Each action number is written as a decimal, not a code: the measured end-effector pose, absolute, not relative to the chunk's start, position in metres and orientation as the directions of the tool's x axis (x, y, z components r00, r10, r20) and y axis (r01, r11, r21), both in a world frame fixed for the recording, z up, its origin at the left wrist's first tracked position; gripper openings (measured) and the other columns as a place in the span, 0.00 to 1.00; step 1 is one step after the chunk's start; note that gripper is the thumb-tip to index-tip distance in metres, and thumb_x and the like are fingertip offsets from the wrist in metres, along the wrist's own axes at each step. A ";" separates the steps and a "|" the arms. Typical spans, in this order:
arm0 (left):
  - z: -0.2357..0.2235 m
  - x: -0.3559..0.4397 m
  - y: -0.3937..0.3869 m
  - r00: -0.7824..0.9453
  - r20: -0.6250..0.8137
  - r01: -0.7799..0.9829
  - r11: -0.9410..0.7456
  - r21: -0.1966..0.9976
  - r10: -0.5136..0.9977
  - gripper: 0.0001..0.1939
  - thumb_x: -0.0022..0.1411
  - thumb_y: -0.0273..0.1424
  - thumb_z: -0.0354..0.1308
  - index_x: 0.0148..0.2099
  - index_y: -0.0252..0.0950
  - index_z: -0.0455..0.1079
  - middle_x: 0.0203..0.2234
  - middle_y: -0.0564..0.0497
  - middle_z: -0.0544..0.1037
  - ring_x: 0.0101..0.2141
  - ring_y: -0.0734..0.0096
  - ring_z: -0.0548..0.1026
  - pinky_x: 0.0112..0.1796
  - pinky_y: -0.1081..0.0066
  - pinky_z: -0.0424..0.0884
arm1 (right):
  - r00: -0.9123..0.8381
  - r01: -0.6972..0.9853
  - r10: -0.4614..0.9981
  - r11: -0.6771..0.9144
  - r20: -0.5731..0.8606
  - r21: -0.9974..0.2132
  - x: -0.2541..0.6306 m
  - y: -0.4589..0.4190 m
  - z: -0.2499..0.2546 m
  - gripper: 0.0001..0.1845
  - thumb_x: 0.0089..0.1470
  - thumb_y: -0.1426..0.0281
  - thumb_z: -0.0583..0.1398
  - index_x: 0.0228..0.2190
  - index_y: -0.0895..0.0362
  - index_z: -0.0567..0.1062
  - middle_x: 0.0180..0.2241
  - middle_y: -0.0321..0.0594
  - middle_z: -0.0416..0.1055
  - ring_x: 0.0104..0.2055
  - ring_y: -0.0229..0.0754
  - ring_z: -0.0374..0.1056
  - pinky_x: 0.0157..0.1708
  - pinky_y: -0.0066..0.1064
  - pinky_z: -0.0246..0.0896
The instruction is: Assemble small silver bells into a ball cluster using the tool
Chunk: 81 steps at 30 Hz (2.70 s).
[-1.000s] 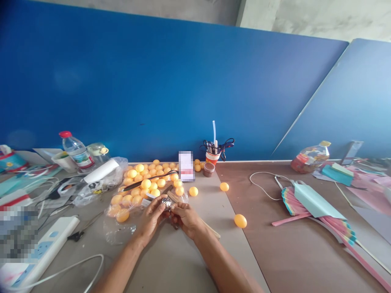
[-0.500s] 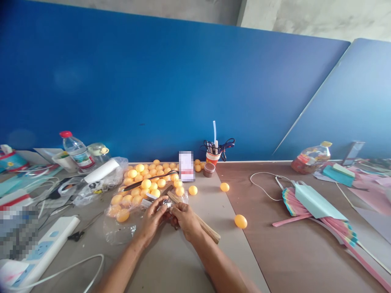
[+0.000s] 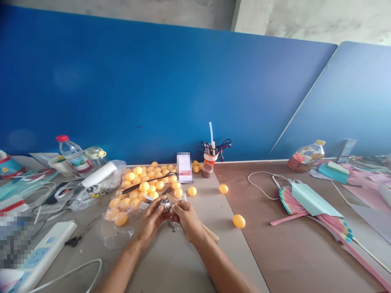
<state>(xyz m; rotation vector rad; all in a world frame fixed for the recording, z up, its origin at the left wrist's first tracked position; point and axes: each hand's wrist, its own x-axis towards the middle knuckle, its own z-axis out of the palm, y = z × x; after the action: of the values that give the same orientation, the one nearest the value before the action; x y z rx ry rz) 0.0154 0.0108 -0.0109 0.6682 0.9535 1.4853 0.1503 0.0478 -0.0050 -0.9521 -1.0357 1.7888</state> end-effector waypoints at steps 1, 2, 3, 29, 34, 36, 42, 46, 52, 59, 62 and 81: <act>-0.009 0.014 0.011 -0.129 -0.118 -0.539 0.030 0.842 0.985 0.22 0.51 0.37 0.67 0.49 0.37 0.73 0.36 0.48 0.78 0.31 0.65 0.76 0.36 0.65 0.72 | -0.312 -0.260 0.938 -0.236 -0.150 -0.936 0.154 0.049 -0.003 0.16 0.44 0.60 0.64 0.21 0.56 0.65 0.17 0.30 0.60 0.20 0.33 0.55 0.24 0.29 0.53; -0.007 0.013 0.011 -0.113 -0.121 -0.564 0.037 0.825 0.986 0.23 0.51 0.36 0.67 0.49 0.37 0.72 0.34 0.48 0.78 0.31 0.66 0.76 0.37 0.65 0.71 | -0.261 -0.192 0.961 -0.145 -0.092 -0.971 0.159 0.051 -0.002 0.15 0.46 0.60 0.63 0.22 0.56 0.65 0.18 0.30 0.60 0.21 0.34 0.55 0.25 0.29 0.52; -0.006 0.011 0.011 -0.101 -0.125 -0.589 0.042 0.807 0.987 0.23 0.51 0.36 0.68 0.50 0.38 0.72 0.33 0.49 0.78 0.31 0.65 0.77 0.37 0.66 0.71 | -0.209 -0.088 0.977 -0.050 -0.031 -0.995 0.163 0.054 -0.001 0.13 0.49 0.61 0.61 0.22 0.55 0.66 0.18 0.31 0.60 0.22 0.35 0.55 0.25 0.29 0.51; 0.002 -0.002 0.012 -0.037 -0.110 -0.806 0.036 0.591 0.993 0.22 0.52 0.30 0.64 0.51 0.33 0.72 0.37 0.41 0.79 0.25 0.73 0.73 0.30 0.71 0.69 | -0.350 0.879 0.936 0.345 0.047 -0.330 0.177 0.059 -0.011 0.07 0.56 0.74 0.54 0.34 0.58 0.73 0.36 0.46 0.73 0.37 0.44 0.70 0.35 0.31 0.52; 0.003 -0.004 0.012 -0.038 -0.105 -0.835 0.026 0.549 0.994 0.17 0.58 0.40 0.60 0.44 0.32 0.74 0.35 0.41 0.79 0.22 0.77 0.68 0.26 0.72 0.67 | -0.335 0.851 0.936 0.348 0.103 -0.392 0.178 0.063 -0.016 0.11 0.59 0.74 0.50 0.31 0.58 0.72 0.33 0.43 0.72 0.30 0.39 0.67 0.30 0.28 0.51; 0.004 -0.003 0.012 -0.059 -0.109 -0.836 0.011 0.548 0.992 0.17 0.59 0.42 0.60 0.40 0.32 0.75 0.33 0.43 0.79 0.21 0.78 0.66 0.24 0.73 0.66 | -0.332 0.819 0.930 0.368 0.159 -0.441 0.179 0.064 -0.015 0.12 0.60 0.74 0.49 0.30 0.57 0.71 0.32 0.42 0.70 0.29 0.39 0.66 0.30 0.28 0.51; 0.004 -0.002 0.012 -0.079 -0.158 -0.839 0.020 0.543 0.984 0.17 0.56 0.44 0.63 0.34 0.32 0.73 0.29 0.47 0.77 0.18 0.82 0.62 0.23 0.76 0.64 | -0.322 0.567 0.865 0.503 0.386 -0.653 0.186 0.057 0.004 0.12 0.61 0.70 0.46 0.28 0.55 0.65 0.28 0.39 0.66 0.27 0.39 0.61 0.28 0.28 0.53; 0.002 -0.002 0.013 -0.116 -0.175 -0.832 0.000 0.554 0.978 0.18 0.57 0.44 0.62 0.34 0.32 0.70 0.28 0.48 0.77 0.17 0.84 0.61 0.22 0.77 0.65 | -0.423 0.460 0.816 0.567 0.393 -0.683 0.186 0.048 0.016 0.12 0.61 0.68 0.48 0.26 0.54 0.62 0.26 0.36 0.64 0.25 0.38 0.59 0.27 0.28 0.52; 0.002 -0.003 0.016 -0.194 -0.217 -0.821 -0.037 0.570 0.957 0.22 0.56 0.48 0.61 0.35 0.32 0.70 0.21 0.52 0.75 0.14 0.84 0.58 0.19 0.78 0.63 | -0.594 0.445 0.748 0.612 0.296 -0.654 0.180 0.042 0.020 0.14 0.62 0.70 0.48 0.24 0.54 0.63 0.25 0.36 0.64 0.27 0.38 0.60 0.28 0.28 0.51; 0.008 -0.003 0.015 -0.196 -0.253 -0.817 -0.016 0.576 0.947 0.24 0.58 0.51 0.57 0.32 0.31 0.69 0.23 0.50 0.76 0.14 0.85 0.57 0.19 0.77 0.64 | -0.532 0.460 0.801 0.545 0.273 -0.701 0.180 0.042 0.021 0.14 0.62 0.68 0.49 0.23 0.54 0.61 0.24 0.34 0.62 0.24 0.36 0.58 0.26 0.28 0.51; 0.006 -0.003 0.015 -0.201 -0.250 -0.819 -0.023 0.573 0.947 0.24 0.58 0.50 0.57 0.33 0.31 0.69 0.23 0.49 0.76 0.14 0.85 0.58 0.19 0.77 0.64 | -0.549 0.457 0.793 0.550 0.265 -0.699 0.181 0.042 0.020 0.15 0.62 0.68 0.49 0.23 0.55 0.61 0.23 0.34 0.62 0.24 0.36 0.58 0.26 0.27 0.51; 0.009 -0.020 0.014 -0.196 -0.102 -0.881 -0.129 0.455 0.975 0.19 0.61 0.44 0.56 0.35 0.31 0.73 0.28 0.45 0.76 0.20 0.77 0.65 0.24 0.73 0.66 | -0.293 0.660 0.883 0.464 0.366 -0.590 0.183 0.063 -0.007 0.12 0.60 0.66 0.51 0.26 0.55 0.67 0.28 0.38 0.68 0.27 0.38 0.63 0.28 0.27 0.54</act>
<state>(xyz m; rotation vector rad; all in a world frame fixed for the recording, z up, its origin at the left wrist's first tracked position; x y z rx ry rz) -0.0196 0.0143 0.0094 0.2535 0.4892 1.7062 0.1828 0.0630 -0.0068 -1.2792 -2.0521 0.4324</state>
